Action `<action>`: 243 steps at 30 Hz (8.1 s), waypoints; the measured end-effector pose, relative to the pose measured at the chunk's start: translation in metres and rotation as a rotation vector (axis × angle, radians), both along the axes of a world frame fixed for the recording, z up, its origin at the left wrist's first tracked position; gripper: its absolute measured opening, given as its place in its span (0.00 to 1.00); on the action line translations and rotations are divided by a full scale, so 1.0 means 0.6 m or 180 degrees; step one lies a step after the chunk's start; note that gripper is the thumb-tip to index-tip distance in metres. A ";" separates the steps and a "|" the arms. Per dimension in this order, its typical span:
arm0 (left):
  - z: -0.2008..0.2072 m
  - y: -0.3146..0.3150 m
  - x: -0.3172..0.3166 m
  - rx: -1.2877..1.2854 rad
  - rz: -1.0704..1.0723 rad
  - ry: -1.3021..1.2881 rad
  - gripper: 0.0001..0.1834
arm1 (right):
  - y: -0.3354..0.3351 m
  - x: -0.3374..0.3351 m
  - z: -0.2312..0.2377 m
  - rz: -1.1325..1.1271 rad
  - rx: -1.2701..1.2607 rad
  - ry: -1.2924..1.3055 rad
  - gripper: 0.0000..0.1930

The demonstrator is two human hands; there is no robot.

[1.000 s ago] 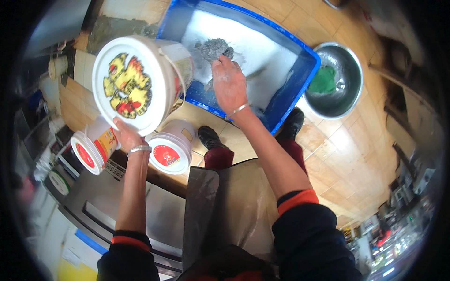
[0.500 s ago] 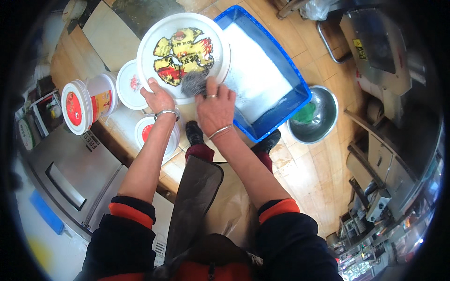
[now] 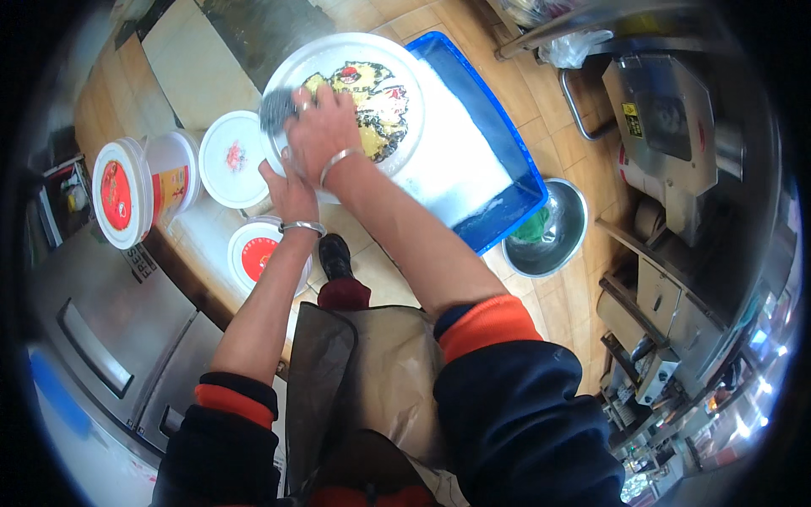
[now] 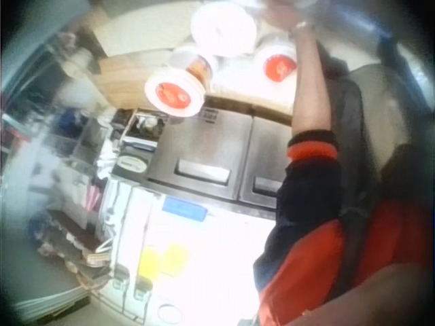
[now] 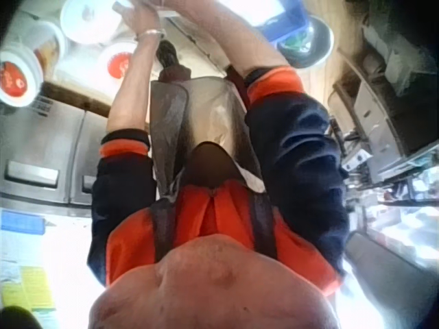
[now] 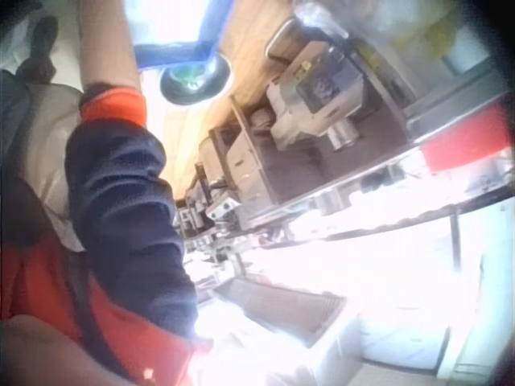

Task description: The person scrubs the inside and outside of several white plastic containers with a metal scouring pad in a blue tub of soapy water. They rinse each container and place it aside, then repeat the process with additional containers.

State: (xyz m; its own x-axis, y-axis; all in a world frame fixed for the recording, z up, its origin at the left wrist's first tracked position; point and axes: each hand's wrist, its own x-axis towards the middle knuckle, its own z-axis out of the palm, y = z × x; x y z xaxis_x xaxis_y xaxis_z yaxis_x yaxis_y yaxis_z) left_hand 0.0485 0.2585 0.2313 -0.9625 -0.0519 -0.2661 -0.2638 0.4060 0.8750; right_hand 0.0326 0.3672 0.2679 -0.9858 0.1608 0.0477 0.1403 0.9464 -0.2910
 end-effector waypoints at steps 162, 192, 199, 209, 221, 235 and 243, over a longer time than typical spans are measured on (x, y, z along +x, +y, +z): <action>0.238 -0.082 -0.428 0.1154 0.2050 -0.1356 0.18 | -0.035 -0.742 -0.062 -0.3935 -0.4019 -0.1559 0.10; -0.007 -0.288 -1.126 0.1576 0.2616 -0.1790 0.41 | -0.214 -1.280 0.023 -0.4625 -0.4126 -0.1810 0.20; -0.026 -0.377 -1.277 -0.0842 0.1306 -0.1734 0.35 | -0.268 -1.326 -0.006 -0.4927 -0.4426 -0.1716 0.15; 0.058 -0.484 -1.410 -0.0609 0.0997 -0.1677 0.35 | -0.142 -1.445 0.055 -0.3723 -0.2907 -0.1408 0.34; 0.029 -0.655 -1.500 -0.0832 0.0379 -0.1121 0.30 | -0.184 -1.479 -0.022 -0.2203 -0.0826 -0.2085 0.28; 0.230 -0.642 -1.692 -0.0129 0.0870 -0.0767 0.28 | -0.223 -1.604 0.030 -0.2778 -0.2949 -0.1121 0.07; 0.296 -0.645 -1.759 -0.0577 0.0586 -0.0940 0.22 | -0.254 -1.583 -0.008 -0.3228 -0.3869 -0.1360 0.21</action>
